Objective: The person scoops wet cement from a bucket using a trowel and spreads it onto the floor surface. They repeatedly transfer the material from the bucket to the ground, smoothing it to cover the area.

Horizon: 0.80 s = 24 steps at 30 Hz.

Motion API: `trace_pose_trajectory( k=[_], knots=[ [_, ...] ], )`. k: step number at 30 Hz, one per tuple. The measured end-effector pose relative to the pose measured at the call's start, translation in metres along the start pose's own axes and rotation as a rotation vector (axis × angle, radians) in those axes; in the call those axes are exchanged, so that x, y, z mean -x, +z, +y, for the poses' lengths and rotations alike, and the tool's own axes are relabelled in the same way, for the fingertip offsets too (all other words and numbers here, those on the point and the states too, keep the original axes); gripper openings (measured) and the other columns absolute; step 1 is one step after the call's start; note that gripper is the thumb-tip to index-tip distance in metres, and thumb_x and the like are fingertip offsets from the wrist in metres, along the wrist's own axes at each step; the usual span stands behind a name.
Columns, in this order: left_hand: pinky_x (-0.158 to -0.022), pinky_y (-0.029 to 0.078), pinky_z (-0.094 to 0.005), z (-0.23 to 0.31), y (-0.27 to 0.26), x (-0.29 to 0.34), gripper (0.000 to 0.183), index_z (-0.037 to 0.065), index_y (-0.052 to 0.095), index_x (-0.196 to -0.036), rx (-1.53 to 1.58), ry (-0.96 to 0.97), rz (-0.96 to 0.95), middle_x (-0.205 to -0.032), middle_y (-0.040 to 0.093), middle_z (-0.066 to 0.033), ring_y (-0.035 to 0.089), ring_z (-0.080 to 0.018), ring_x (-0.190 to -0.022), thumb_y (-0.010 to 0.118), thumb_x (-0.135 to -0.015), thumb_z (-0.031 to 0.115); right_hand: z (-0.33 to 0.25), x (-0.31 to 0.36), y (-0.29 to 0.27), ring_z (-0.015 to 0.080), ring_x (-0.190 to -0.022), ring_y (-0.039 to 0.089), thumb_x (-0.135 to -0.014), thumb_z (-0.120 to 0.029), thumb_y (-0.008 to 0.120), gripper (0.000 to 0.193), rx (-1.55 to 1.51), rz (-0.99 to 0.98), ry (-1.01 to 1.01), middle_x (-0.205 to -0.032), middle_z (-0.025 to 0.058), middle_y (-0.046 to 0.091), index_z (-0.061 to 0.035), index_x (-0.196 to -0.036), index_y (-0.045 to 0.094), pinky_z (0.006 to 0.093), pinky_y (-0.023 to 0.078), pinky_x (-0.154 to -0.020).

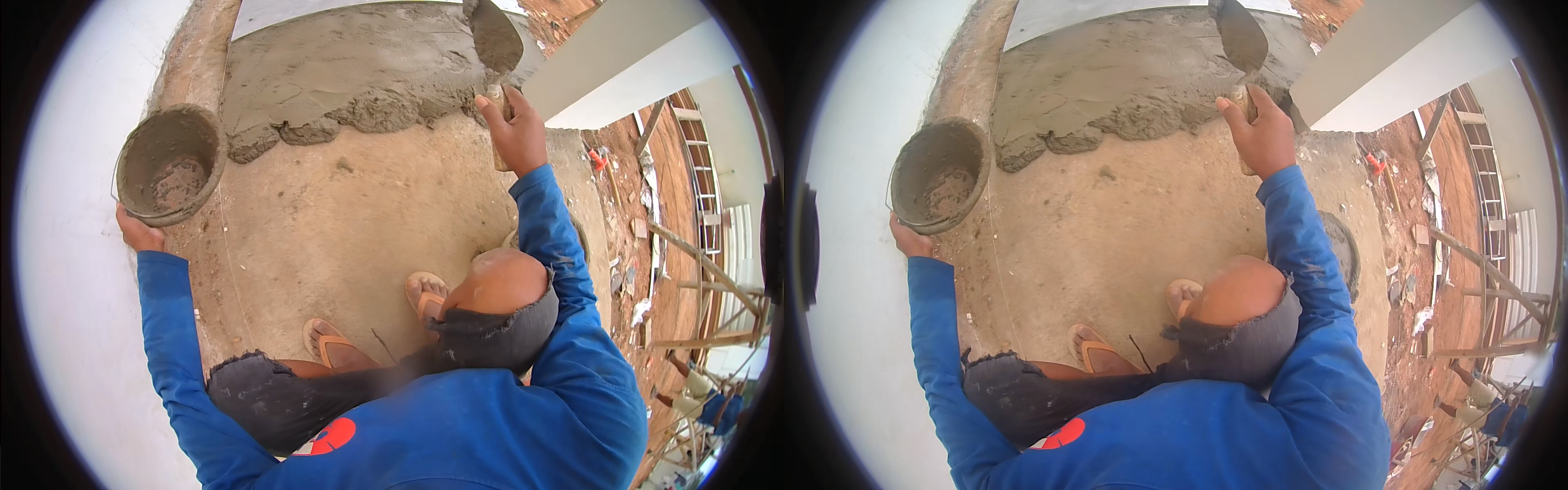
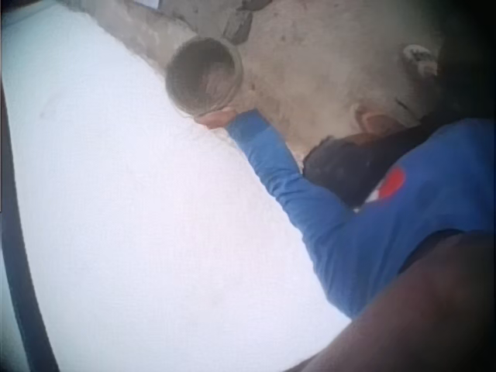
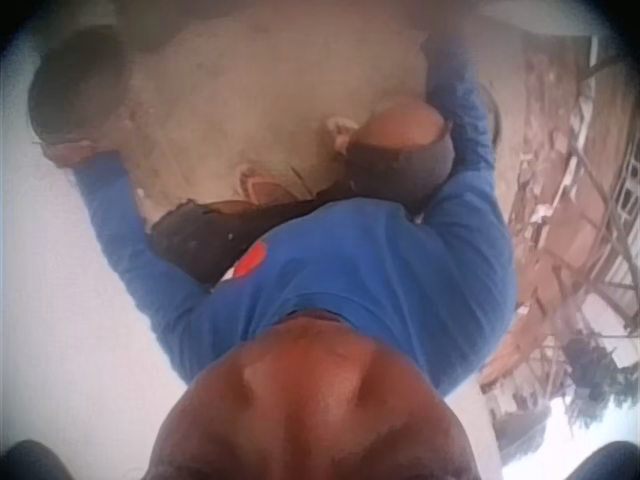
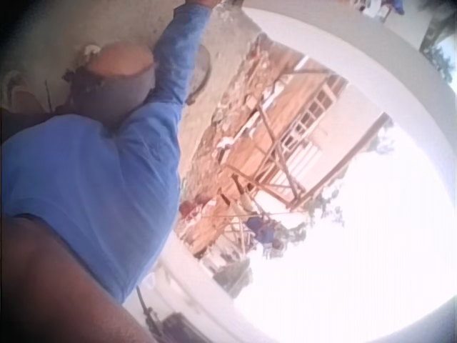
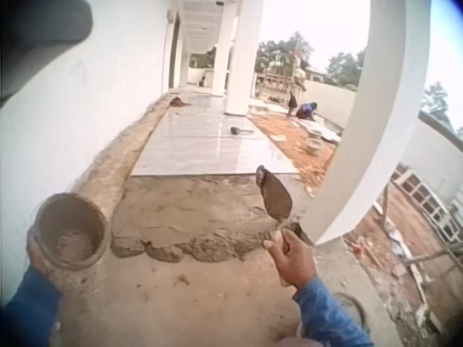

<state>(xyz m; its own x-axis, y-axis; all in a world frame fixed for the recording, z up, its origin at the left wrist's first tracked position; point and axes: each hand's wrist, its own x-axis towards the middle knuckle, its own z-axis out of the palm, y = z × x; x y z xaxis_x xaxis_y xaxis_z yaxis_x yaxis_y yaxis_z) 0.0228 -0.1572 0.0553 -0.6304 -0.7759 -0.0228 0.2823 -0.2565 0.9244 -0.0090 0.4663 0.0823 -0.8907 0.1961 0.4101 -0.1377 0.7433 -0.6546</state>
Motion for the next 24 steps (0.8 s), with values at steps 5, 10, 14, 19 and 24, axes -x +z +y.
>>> trace_pose_trajectory(
  k=[5, 10, 14, 19, 24],
  knots=[
    [-0.093, 0.050, -0.0462, -0.009, -0.076, 0.005, 0.054, -0.009, 0.051, -0.127, -0.045, 0.001, 0.378, -0.127, 0.059, -0.0172, 0.060, -0.0344, -0.113, 0.046, -0.094, 0.034, 0.053, 0.012, -0.018, 0.0400, -0.092, 0.066, -0.087, -0.048, 0.063, 0.061, 0.684, -0.399, 0.172, -0.096, 0.0230, 0.069, 0.0003, -0.123, 0.058, 0.0458, 0.052, -0.080],
    [-0.091, 0.050, -0.0464, -0.032, -0.184, -0.011, 0.057, -0.009, 0.052, -0.122, -0.268, -0.044, 0.640, -0.124, 0.059, -0.0198, 0.061, -0.0357, -0.109, 0.051, -0.090, 0.038, 0.084, 0.043, -0.056, 0.0415, -0.091, 0.065, -0.087, -0.048, 0.063, 0.058, 0.487, -0.194, 0.207, -0.096, 0.0220, 0.069, -0.0027, -0.123, 0.056, 0.0485, 0.051, -0.079],
    [-0.090, 0.050, -0.0469, -0.037, -0.239, -0.010, 0.059, -0.007, 0.054, -0.118, -0.789, -0.236, 1.016, -0.123, 0.059, -0.0227, 0.061, -0.0369, -0.107, 0.056, -0.086, 0.042, 0.058, 0.064, -0.116, 0.0404, -0.089, 0.066, -0.088, -0.045, 0.064, 0.055, 0.448, -0.134, 0.171, -0.094, 0.0240, 0.068, -0.0013, -0.121, 0.058, 0.0470, 0.050, -0.076],
    [-0.088, 0.049, -0.0471, -0.023, -0.243, -0.024, 0.062, -0.005, 0.056, -0.111, -1.170, -0.071, 1.156, -0.118, 0.059, -0.0262, 0.060, -0.0385, -0.105, 0.063, -0.079, 0.047, 0.051, 0.097, -0.224, 0.0128, -0.060, 0.055, -0.092, -0.035, 0.064, 0.041, 0.459, -0.309, 0.358, -0.071, 0.0059, 0.058, 0.0009, -0.112, 0.062, 0.0304, 0.045, -0.057],
    [-0.087, 0.050, -0.0452, -0.007, -0.199, -0.041, 0.057, -0.001, 0.059, -0.104, -1.209, 0.480, 0.884, -0.104, 0.062, -0.0192, 0.060, -0.0337, -0.100, 0.070, -0.073, 0.046, 0.033, 0.161, -0.309, 0.0160, -0.057, 0.055, -0.092, -0.036, 0.062, 0.039, 0.417, -0.499, 0.868, -0.064, 0.0062, 0.055, 0.0034, -0.091, 0.062, 0.0321, 0.044, -0.055]
  ],
)
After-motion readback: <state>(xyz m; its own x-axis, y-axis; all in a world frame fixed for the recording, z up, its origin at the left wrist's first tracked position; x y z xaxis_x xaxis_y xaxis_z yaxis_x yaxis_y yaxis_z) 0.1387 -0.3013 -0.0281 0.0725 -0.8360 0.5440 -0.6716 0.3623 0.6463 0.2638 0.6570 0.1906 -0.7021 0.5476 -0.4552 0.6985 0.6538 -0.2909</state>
